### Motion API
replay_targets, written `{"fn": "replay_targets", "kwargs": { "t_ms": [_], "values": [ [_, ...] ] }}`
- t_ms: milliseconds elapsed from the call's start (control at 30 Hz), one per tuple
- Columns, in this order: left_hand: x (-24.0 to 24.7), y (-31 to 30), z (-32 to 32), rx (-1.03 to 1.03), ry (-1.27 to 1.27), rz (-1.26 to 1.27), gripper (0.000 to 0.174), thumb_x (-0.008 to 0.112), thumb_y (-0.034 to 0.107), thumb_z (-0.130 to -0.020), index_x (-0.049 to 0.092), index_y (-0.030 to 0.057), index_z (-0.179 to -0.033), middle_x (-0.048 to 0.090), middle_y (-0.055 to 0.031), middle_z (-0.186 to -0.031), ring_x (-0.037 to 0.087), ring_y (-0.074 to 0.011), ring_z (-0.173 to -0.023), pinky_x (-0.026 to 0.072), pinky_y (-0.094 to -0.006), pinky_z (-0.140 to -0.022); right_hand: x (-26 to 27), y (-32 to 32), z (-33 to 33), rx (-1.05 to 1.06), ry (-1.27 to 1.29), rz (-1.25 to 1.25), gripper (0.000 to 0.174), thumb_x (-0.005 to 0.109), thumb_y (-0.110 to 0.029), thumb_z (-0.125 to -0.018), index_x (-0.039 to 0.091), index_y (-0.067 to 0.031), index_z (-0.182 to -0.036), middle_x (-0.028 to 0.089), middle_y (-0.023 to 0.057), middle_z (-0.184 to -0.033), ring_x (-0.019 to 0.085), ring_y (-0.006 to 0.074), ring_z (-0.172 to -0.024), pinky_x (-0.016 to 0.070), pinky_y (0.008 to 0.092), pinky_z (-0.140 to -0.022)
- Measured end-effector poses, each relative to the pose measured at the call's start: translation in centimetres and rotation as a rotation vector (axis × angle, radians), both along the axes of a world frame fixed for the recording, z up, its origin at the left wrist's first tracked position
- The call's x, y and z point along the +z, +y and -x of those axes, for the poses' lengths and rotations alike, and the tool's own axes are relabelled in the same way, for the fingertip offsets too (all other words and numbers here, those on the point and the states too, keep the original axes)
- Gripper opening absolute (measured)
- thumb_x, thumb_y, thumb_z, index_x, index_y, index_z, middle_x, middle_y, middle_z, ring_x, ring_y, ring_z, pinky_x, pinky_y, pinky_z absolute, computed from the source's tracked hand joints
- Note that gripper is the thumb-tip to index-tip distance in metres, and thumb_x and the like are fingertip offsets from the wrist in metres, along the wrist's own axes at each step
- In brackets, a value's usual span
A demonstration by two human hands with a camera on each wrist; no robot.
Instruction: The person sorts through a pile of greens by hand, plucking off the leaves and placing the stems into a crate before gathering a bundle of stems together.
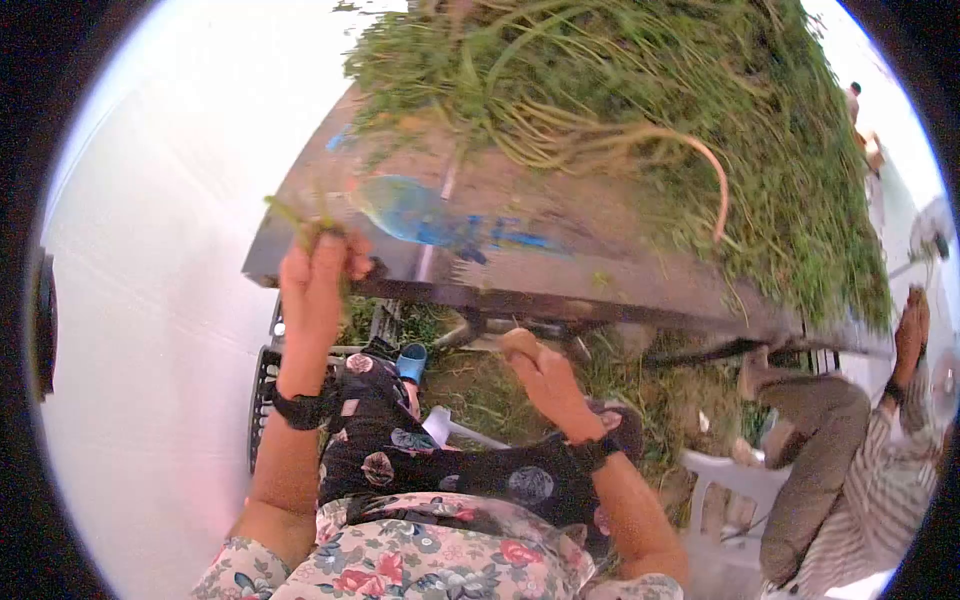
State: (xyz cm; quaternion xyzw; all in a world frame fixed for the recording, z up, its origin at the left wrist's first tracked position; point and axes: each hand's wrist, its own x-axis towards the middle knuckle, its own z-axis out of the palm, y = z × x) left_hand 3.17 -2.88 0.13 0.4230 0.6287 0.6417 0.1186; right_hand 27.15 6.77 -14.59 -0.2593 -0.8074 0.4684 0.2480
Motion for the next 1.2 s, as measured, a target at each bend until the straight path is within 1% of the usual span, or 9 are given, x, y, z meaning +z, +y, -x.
{"fn": "replay_targets", "kwargs": {
  "t_ms": [233,500,633,733,867,1000,1067,1100,1200],
  "values": [
    [0.0,0.1,-0.1,-0.009,-0.025,0.014,0.025,0.044,0.024,-0.094,0.055,0.0009,-0.095,0.059,-0.0047,-0.077,0.053,-0.0095,-0.062,0.0428,-0.0228,-0.056,-1.2,0.7,-5.1,-0.335,0.304,1.031,0.028,0.055,-0.040,-0.089,0.059,-0.0186,-0.107,0.045,-0.0058,-0.073,0.041,0.0063,-0.060,0.0343,0.0199,-0.054],
    [0.2,0.3,0.1,0.032,-0.003,0.089,0.024,0.044,0.027,-0.094,0.053,0.0058,-0.090,0.056,-0.0011,-0.078,0.047,-0.0068,-0.064,0.0375,-0.0213,-0.057,-2.3,2.7,-12.9,-0.714,0.356,1.146,0.034,0.058,-0.040,-0.085,0.055,-0.0115,-0.102,0.049,-0.0017,-0.079,0.049,0.0077,-0.069,0.0398,0.0208,-0.053],
    [0.0,0.4,0.0,0.072,-0.014,0.067,0.024,0.045,0.027,-0.094,0.055,0.0052,-0.090,0.058,-0.0016,-0.080,0.048,-0.0069,-0.065,0.0375,-0.0211,-0.058,-6.0,3.1,-18.4,-0.729,0.344,0.452,0.026,0.057,-0.036,-0.087,0.053,-0.0158,-0.102,0.050,-0.0022,-0.077,0.050,0.0065,-0.065,0.0401,0.0206,-0.048],
    [-0.1,0.4,0.4,0.035,-0.018,0.056,0.022,0.045,0.025,-0.094,0.053,0.0045,-0.095,0.059,-0.0029,-0.080,0.049,-0.0074,-0.064,0.0386,-0.0213,-0.057,-6.4,2.4,-21.3,-1.009,0.530,1.032,0.027,0.059,-0.040,-0.085,0.052,-0.0224,-0.104,0.051,-0.0031,-0.070,0.046,0.0052,-0.049,0.0306,0.0184,-0.037],
    [-0.2,0.4,0.3,0.033,-0.045,0.043,0.022,0.044,0.024,-0.094,0.052,0.0039,-0.094,0.058,-0.0039,-0.081,0.049,-0.0084,-0.065,0.0389,-0.0225,-0.057,-9.6,0.9,-24.6,-1.272,0.415,1.068,0.020,0.057,-0.041,-0.086,0.054,-0.0257,-0.099,0.052,-0.0033,-0.072,0.044,0.0051,-0.051,0.0306,0.0189,-0.038],
    [0.0,0.6,0.2,0.054,-0.052,0.047,0.023,0.044,0.024,-0.094,0.052,0.0033,-0.092,0.057,-0.0040,-0.079,0.049,-0.0091,-0.063,0.0401,-0.0239,-0.058,-13.3,-1.4,-28.5,-1.224,0.245,0.790,0.034,0.056,-0.023,-0.086,0.048,-0.0160,-0.118,0.053,0.0048,-0.110,0.055,0.0200,-0.094,0.0503,0.0372,-0.068],
    [-0.2,0.5,0.3,0.058,0.022,0.110,0.024,0.043,0.024,-0.094,0.052,0.0032,-0.089,0.056,-0.0041,-0.076,0.049,-0.0096,-0.062,0.0407,-0.0242,-0.058,-13.4,-3.9,-30.7,-0.687,-0.541,-0.476,0.044,0.054,-0.024,-0.086,0.043,-0.0091,-0.126,0.047,0.0095,-0.124,0.045,0.0255,-0.113,0.0433,0.0420,-0.089],
    [0.0,0.3,0.6,0.090,0.069,0.127,0.024,0.043,0.024,-0.094,0.053,0.0031,-0.088,0.056,-0.0041,-0.074,0.049,-0.0098,-0.062,0.0409,-0.0244,-0.058,-13.2,-4.6,-31.3,-0.582,-0.730,-0.524,0.050,0.053,-0.025,-0.086,0.039,-0.0015,-0.128,0.044,0.0124,-0.128,0.043,0.0260,-0.117,0.0376,0.0357,-0.097],
    [0.1,0.1,0.1,0.089,0.057,0.107,0.025,0.044,0.022,-0.093,0.056,0.0016,-0.083,0.059,-0.0060,-0.070,0.055,-0.0117,-0.060,0.0451,-0.0253,-0.054,-16.6,-4.9,-31.4,-0.983,-0.352,0.532,0.045,0.053,-0.029,-0.085,0.050,0.0004,-0.120,0.061,0.0161,-0.103,0.056,0.0245,-0.098,0.0431,0.0360,-0.083]
  ]
}}
